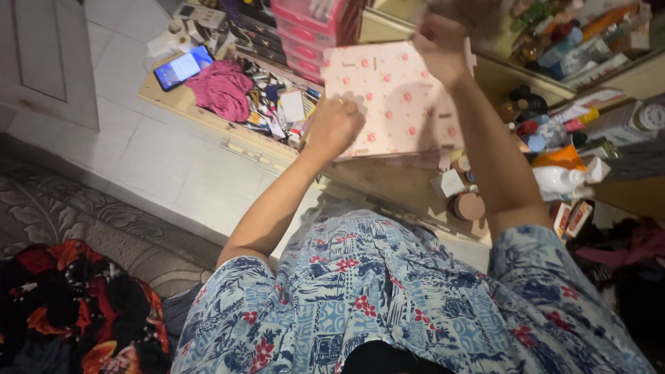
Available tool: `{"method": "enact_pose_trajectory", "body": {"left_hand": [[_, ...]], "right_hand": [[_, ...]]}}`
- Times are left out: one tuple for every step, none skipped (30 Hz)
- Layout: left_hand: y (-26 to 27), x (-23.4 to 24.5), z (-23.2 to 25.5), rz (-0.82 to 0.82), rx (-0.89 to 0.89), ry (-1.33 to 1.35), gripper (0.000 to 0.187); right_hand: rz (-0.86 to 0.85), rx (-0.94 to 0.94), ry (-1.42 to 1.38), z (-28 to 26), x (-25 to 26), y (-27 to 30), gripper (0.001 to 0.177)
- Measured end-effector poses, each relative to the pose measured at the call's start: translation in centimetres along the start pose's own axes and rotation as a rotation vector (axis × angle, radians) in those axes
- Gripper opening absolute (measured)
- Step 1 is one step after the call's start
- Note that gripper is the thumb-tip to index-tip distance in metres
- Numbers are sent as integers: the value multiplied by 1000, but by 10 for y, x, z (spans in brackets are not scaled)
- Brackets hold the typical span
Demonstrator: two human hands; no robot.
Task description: The person assembles small pink floral-patterned cardboard boxes by folding flaps and tucking tabs into slots. They repeatedly pick up flat pieces, fold them into box shapes, and place the finished boxes on the counter.
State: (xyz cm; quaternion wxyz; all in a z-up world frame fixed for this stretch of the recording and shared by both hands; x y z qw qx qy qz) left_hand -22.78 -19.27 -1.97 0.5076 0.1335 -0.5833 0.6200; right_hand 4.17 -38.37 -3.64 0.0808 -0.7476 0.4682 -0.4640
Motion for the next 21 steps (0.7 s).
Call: {"method": "enact_pose_trajectory", "body": {"left_hand": [[0, -1, -1, 43, -46, 25, 3], [1, -3, -2, 83, -94, 52, 5], [3, -5, -3, 63, -119, 66, 6], [3, -7, -6, 45, -147, 79, 7], [3, -9, -8, 26, -175, 92, 9], [2, -10, -10, 34, -199, 81, 8], [1, -12, -12, 40, -223, 70, 8], [1, -12, -13, 46, -246, 59, 9], [1, -13, -15, 11, -224, 40, 9], [2, -13, -14, -26, -203, 26, 9], [2, -13, -14, -63, -181, 13, 10], [3, -12, -16, -65, -166, 41, 10], [2, -10, -18, -67, -151, 70, 10], [3, -10, -19, -70, -135, 102, 11], [1, -10, -22, -97, -155, 140, 8], [-2, -11, -27, -128, -177, 185, 6], [-5, -13, -32, -159, -199, 230, 5], [-7, -15, -35, -156, -200, 219, 5], [-8, -18, -38, -153, -202, 208, 6], [-12, -22, -41, -150, -210, 200, 7], [-17, -25, -47, -198, -213, 206, 7]], "right_hand": [[21, 40, -12, -3, -18, -19, 10], [-95, -44, 49, -5, -34, -39, 19], [-212, -128, 110, -9, -52, -58, 28], [-140, -129, -150, -16, -72, -76, 20], [-70, -130, -409, -24, -90, -94, 15], [-63, -155, -236, -30, -103, -110, 17], [-56, -179, -63, -35, -114, -126, 20], [-49, -205, 107, -40, -123, -138, 22], [-63, -184, 166, -45, -132, -150, 22], [-76, -167, 227, -48, -137, -157, 23], [-90, -151, 288, -49, -141, -161, 23], [-83, -128, 282, -49, -142, -165, 21], [-77, -106, 275, -49, -143, -168, 20], [-73, -87, 269, -47, -142, -166, 19], [-80, -122, 271, -43, -140, -165, 21], [-88, -164, 275, -37, -134, -160, 23], [-96, -207, 279, -32, -127, -155, 26], [-68, -190, 181, -28, -118, -146, 24], [-40, -173, 83, -25, -108, -136, 21], [-6, -156, -11, -21, -91, -126, 19], [-32, -113, -131, -17, -70, -111, 13]]}}
Point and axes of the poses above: each hand's wrist, its own y-axis away from the middle knuckle, its own x-axis out of the back of the hand, z = x × y, the point moved 1 cm from there along -y, towards the middle knuckle, and after that the axes turned 6 degrees about y, right-handed, at the moved point
